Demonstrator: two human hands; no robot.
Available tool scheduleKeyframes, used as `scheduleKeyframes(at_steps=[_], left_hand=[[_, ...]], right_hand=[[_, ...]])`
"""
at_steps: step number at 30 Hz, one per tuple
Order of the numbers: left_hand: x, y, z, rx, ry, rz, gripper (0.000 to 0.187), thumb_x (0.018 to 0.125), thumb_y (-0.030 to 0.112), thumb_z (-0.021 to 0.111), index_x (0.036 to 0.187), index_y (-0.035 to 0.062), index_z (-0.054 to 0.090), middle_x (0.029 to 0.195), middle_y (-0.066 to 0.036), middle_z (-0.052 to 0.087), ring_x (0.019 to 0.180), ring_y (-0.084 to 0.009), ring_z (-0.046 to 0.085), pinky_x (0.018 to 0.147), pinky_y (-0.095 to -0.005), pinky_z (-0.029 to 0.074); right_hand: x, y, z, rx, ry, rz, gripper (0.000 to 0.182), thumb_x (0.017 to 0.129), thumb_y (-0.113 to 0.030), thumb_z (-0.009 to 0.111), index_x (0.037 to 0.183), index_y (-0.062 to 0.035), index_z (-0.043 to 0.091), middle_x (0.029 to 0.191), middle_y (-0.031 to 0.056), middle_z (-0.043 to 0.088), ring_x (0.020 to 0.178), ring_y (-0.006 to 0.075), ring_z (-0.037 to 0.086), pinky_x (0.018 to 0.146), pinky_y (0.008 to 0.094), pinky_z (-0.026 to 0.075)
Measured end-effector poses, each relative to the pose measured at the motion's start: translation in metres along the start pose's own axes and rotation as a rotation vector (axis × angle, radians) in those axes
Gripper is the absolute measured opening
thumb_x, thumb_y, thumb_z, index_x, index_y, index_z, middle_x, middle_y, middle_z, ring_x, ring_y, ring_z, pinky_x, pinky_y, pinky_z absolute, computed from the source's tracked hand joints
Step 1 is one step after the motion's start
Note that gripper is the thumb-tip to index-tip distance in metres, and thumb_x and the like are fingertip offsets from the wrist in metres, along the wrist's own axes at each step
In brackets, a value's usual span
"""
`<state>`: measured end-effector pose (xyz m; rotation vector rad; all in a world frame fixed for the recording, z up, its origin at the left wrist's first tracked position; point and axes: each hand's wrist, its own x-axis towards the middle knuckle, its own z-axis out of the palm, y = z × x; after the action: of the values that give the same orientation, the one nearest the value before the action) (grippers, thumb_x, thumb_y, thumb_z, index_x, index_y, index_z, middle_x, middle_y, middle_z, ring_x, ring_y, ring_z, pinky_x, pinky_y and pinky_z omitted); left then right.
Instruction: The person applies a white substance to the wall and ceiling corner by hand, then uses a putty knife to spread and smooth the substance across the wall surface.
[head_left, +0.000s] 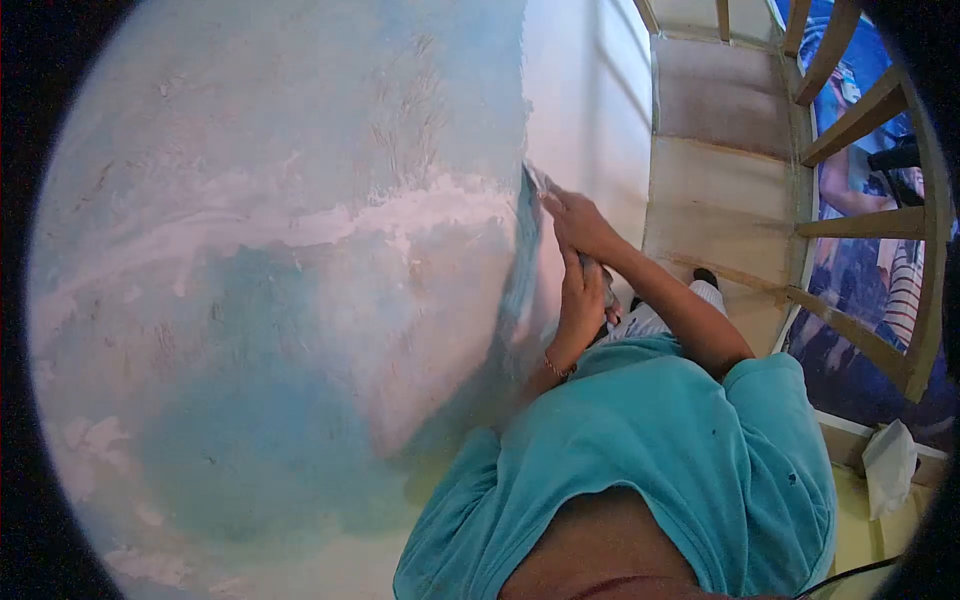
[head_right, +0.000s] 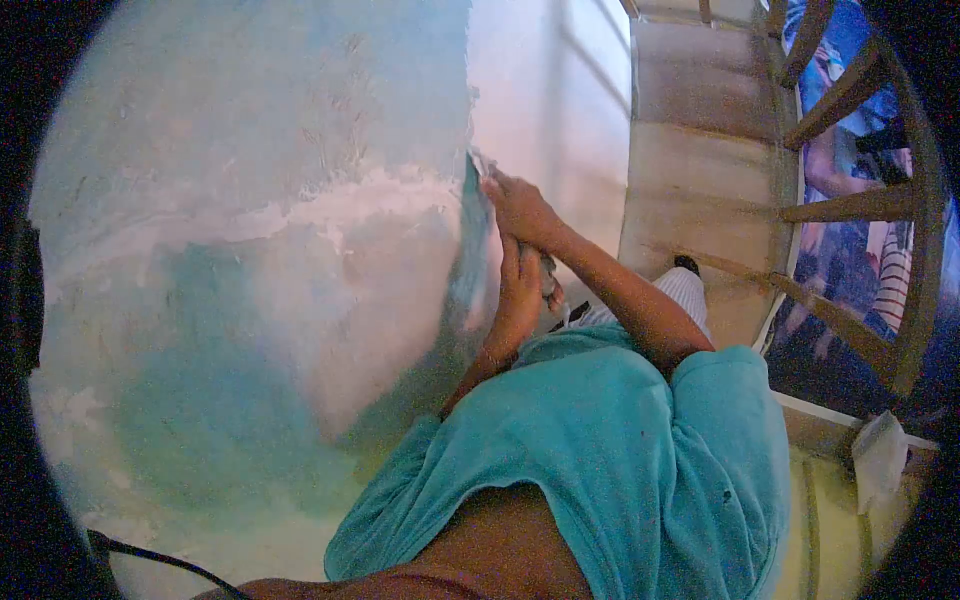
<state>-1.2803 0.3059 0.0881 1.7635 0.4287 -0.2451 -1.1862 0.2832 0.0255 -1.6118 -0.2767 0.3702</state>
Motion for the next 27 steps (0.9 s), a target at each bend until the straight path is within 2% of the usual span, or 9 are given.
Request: scheduleKeyframes(at_steps=[2, 5, 9, 14, 18, 21, 23, 25, 27], left_hand=[[0.015, -0.007, -0.002, -0.132, -0.075, -0.065, 0.056, 0.086, 0.018, 0.03, 0.129, 0.0098, -0.005, 0.065, -0.009, 0.043, 0.038, -0.014, 0.044, 0.033, -0.0242, 0.038], [0.018, 0.003, 0.005, -0.069, -0.032, -0.052, 0.055, 0.087, 0.02, 0.029, 0.129, 0.0101, -0.005, 0.066, -0.009, 0.043, 0.039, -0.0139, 0.044, 0.033, -0.0243, 0.038], [-0.004, 0.003, 0.003, -0.007, 0.026, -0.016, 0.044, 0.086, 0.023, 0.033, 0.123, 0.0062, 0.016, 0.07, -0.009, 0.044, 0.043, -0.0151, 0.048, 0.034, -0.0264, 0.039], [0.025, -0.022, -0.001, 0.023, -0.028, 0.047, 0.049, 0.087, 0.023, 0.031, 0.126, 0.0049, 0.006, 0.071, -0.011, 0.044, 0.043, -0.0152, 0.044, 0.036, -0.0256, 0.038], [0.008, 0.014, 0.013, -0.189, -0.002, -0.096, 0.043, 0.086, 0.022, 0.033, 0.123, 0.0089, 0.015, 0.071, -0.008, 0.043, 0.041, -0.0145, 0.046, 0.03, -0.0243, 0.036], [0.0, 0.006, 0.012, -0.137, 0.061, -0.054, 0.037, 0.086, 0.021, 0.033, 0.118, 0.0078, 0.021, 0.069, -0.007, 0.042, 0.039, -0.0145, 0.044, 0.029, -0.0253, 0.037], [0.024, -0.017, 0.0, -0.057, 0.01, 0.007, 0.048, 0.086, 0.022, 0.033, 0.125, 0.0073, 0.007, 0.07, -0.009, 0.044, 0.042, -0.015, 0.046, 0.033, -0.0254, 0.038], [0.032, -0.012, 0.003, -0.111, -0.033, -0.022, 0.055, 0.086, 0.022, 0.033, 0.129, 0.0073, 0.001, 0.071, -0.011, 0.045, 0.045, -0.0156, 0.047, 0.036, -0.0262, 0.039], [0.026, 0.001, 0.008, -0.182, -0.043, -0.045, 0.055, 0.086, 0.021, 0.033, 0.129, 0.0067, 0.001, 0.07, -0.011, 0.045, 0.047, -0.0159, 0.047, 0.037, -0.0262, 0.039]], right_hand=[[0.01, 0.001, -0.008, 0.046, -0.024, 0.055, 0.046, 0.086, -0.035, 0.031, 0.114, -0.0013, 0.041, 0.089, 0.0292, 0.051, 0.088, 0.0428, 0.048, 0.078, 0.0434, 0.038], [0.013, -0.002, -0.013, 0.069, -0.062, 0.128, 0.046, 0.086, -0.036, 0.031, 0.114, -0.0005, 0.041, 0.088, 0.029, 0.052, 0.086, 0.0428, 0.048, 0.078, 0.0435, 0.038], [0.001, 0.001, -0.003, -0.002, -0.064, 0.034, 0.047, 0.086, -0.035, 0.03, 0.115, 0.0001, 0.04, 0.093, 0.0289, 0.051, 0.089, 0.0418, 0.048, 0.08, 0.0431, 0.037], [0.022, 0.013, -0.011, 0.021, -0.094, 0.124, 0.046, 0.086, -0.033, 0.03, 0.116, -0.0001, 0.039, 0.097, 0.0287, 0.049, 0.092, 0.041, 0.047, 0.082, 0.0439, 0.036], [0.017, 0.022, -0.012, -0.121, -0.137, -0.091, 0.044, 0.085, -0.032, 0.032, 0.113, 0.0002, 0.042, 0.101, 0.0293, 0.047, 0.094, 0.0408, 0.046, 0.081, 0.0442, 0.037], [0.006, 0.026, 0.008, -0.107, 0.147, -0.171, 0.045, 0.085, -0.032, 0.037, 0.107, 0.0069, 0.045, 0.063, 0.0193, 0.053, 0.059, 0.026, 0.053, 0.059, 0.0355, 0.041], [0.011, 0.008, -0.007, -0.059, 0.05, -0.099, 0.045, 0.085, -0.032, 0.037, 0.105, 0.007, 0.046, 0.061, 0.0176, 0.053, 0.058, 0.0252, 0.052, 0.059, 0.0356, 0.041], [0.027, 0.01, -0.014, 0.011, 0.008, 0.047, 0.045, 0.085, -0.032, 0.038, 0.106, 0.0063, 0.047, 0.055, 0.0132, 0.051, 0.055, 0.0222, 0.05, 0.057, 0.0351, 0.041], [0.023, 0.005, -0.02, 0.006, -0.087, 0.037, 0.045, 0.085, -0.032, 0.038, 0.109, 0.0056, 0.045, 0.054, 0.0123, 0.049, 0.054, 0.0209, 0.049, 0.057, 0.0351, 0.041]])
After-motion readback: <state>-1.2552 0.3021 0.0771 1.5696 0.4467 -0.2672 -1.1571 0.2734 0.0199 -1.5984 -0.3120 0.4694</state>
